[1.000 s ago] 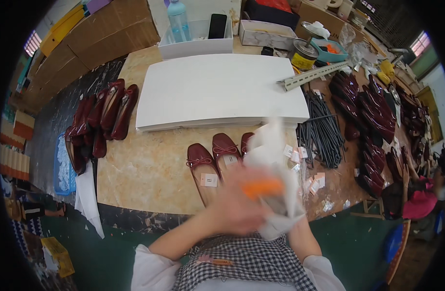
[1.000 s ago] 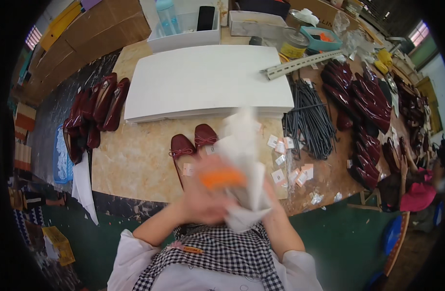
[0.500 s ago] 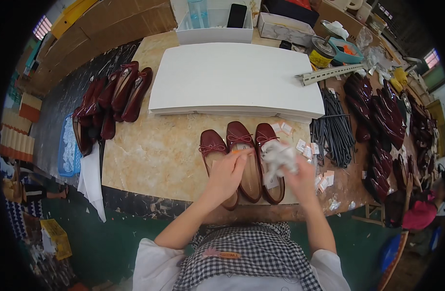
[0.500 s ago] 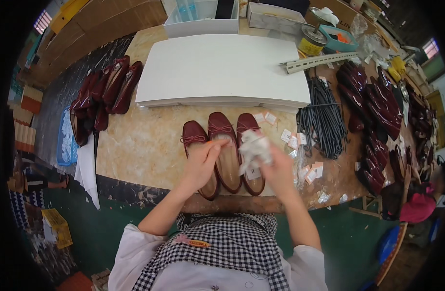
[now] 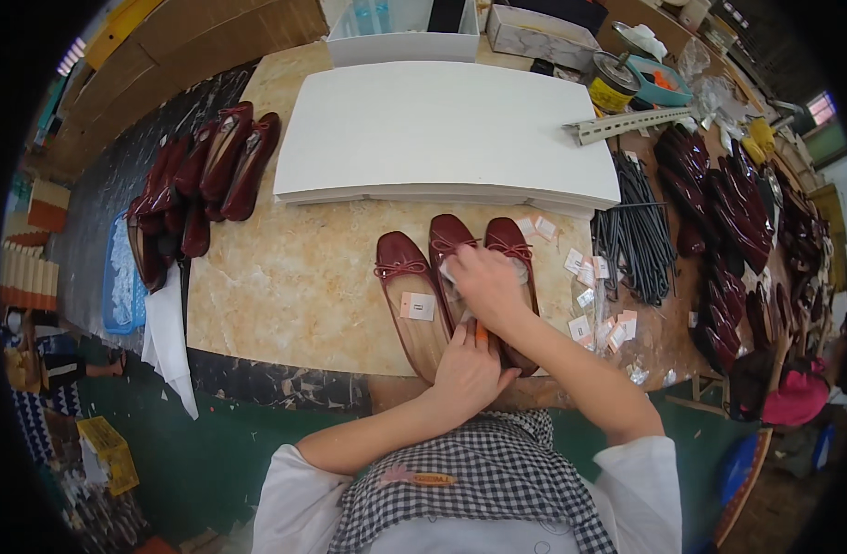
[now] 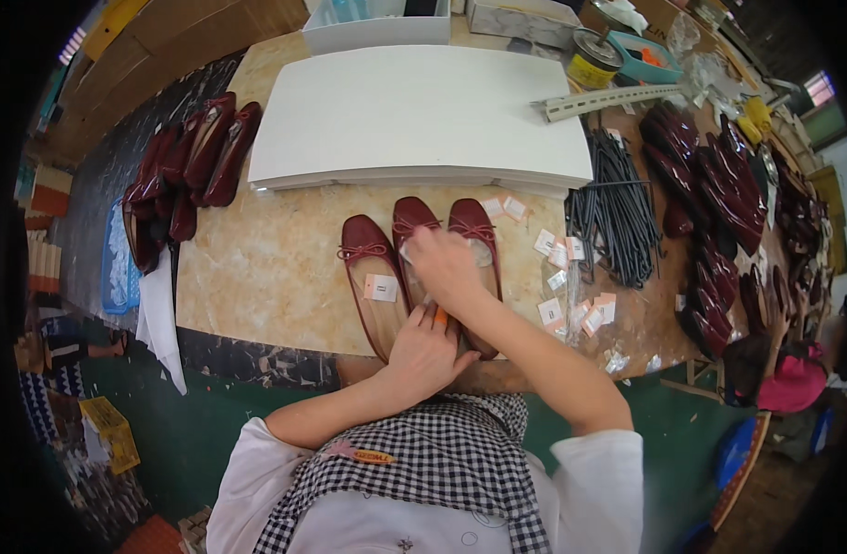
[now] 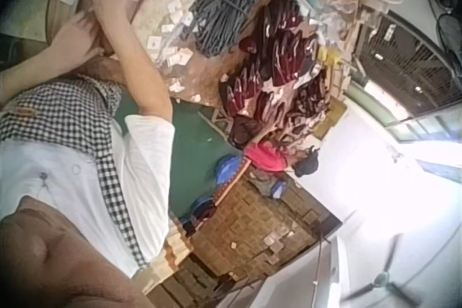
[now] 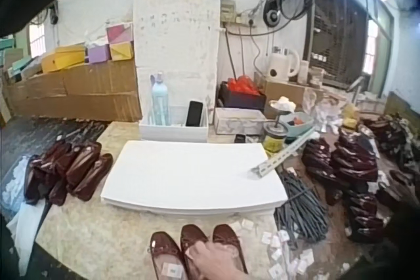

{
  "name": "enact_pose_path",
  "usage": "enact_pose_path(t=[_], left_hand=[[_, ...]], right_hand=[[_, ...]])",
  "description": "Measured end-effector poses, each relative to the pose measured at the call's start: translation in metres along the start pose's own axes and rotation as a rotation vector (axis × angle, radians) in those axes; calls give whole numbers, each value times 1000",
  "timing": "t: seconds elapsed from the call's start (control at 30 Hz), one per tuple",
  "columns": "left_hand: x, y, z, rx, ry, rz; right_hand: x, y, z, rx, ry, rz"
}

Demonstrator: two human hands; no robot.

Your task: The person cleans maroon patent leather shoes using a white cloth and a small orange tool. They wipe the exterior and interior surfaces, then insert a metal rod into the shoe to adjust the shape. The person repeats this process for multiple pairs of shoes on the table.

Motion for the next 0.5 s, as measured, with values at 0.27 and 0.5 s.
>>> enact_pose_path(t=[0.27,0.5], left_hand=[[5,7,-5,-37,-8,-36],[-46,-53,-30,102,20,-404]], right_hand=[[-2,-38,26,-304,128,-27],[-12,-18,24,-151,160,133]])
Point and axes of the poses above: each hand's wrist, its own x-axis away from the middle knuckle, its own y-axis out of the palm, z = x × y, the point moved 1 cm from there along -x, towards the middle knuckle, and after that the axes turned 5 degrees about -y, right-handed, at the moved point
